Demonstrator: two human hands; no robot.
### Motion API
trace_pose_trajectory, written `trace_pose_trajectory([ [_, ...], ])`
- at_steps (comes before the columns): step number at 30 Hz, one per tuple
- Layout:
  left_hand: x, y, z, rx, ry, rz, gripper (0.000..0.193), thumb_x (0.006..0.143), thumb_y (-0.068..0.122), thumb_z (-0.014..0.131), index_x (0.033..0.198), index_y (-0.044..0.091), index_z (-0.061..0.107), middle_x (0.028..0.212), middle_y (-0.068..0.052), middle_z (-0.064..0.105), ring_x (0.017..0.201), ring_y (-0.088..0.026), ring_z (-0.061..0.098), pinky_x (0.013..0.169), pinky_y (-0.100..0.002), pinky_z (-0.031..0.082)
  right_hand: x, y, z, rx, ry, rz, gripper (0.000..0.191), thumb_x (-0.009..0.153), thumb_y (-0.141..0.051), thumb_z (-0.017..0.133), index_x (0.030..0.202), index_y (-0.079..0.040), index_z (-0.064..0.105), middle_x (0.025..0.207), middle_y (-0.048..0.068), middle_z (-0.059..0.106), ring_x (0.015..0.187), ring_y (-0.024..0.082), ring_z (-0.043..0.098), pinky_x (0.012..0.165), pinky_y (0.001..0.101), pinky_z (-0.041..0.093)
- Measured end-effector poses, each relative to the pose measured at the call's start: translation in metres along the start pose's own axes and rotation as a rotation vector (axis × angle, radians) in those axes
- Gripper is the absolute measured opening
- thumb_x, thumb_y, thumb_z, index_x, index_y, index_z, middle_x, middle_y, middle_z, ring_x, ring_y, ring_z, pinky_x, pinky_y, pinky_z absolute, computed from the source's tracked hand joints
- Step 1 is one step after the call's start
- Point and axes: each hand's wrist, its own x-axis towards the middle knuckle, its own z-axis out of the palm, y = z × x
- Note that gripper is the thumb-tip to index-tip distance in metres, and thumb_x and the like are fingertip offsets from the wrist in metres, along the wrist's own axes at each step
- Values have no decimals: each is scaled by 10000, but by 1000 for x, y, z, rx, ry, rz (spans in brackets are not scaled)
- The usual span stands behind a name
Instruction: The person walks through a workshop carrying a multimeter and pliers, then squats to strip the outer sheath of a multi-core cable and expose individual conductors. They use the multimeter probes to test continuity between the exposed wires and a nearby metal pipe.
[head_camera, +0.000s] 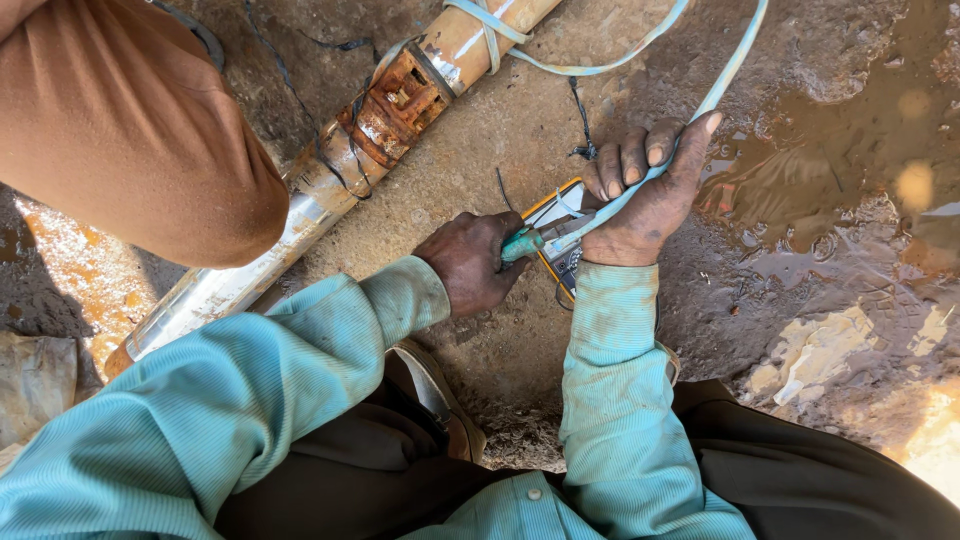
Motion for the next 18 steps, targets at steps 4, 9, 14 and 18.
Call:
trace_pose_trajectory([
  [4,-3,7,-5,-43,-62,29,337,880,327,682,1110,81,666,893,-184,736,932,-383,713,879,-501,532,2,-1,-3,32,13,17,512,1088,-537,489,775,-132,501,608,10,404,500,159,406,426,282,337],
  [9,-11,15,-15,158,-56,22,351,946,365,637,1182,106,633,924,-179,731,953,-389,695,885,-527,519,2,0,-4,7,-17,15,511,1097,-545,488,794,-133,508,599,9,399,453,145,391,430,286,336],
  [14,-16,20,-19,212,13,4,342,920,305,660,1176,85,610,1064,-184,695,977,-405,691,841,-531,533,1,2,-1,-31,-12,-3,506,1099,-537,495,793,-135,507,615,9,398,466,145,390,429,287,341],
  [18,-17,22,-17,296,12,-6,354,914,282,672,1180,62,590,1075,-197,680,968,-405,694,829,-527,544,1,3,-1,-59,-20,-16,499,1095,-540,501,804,-135,513,612,10,395,464,148,390,421,289,341],
])
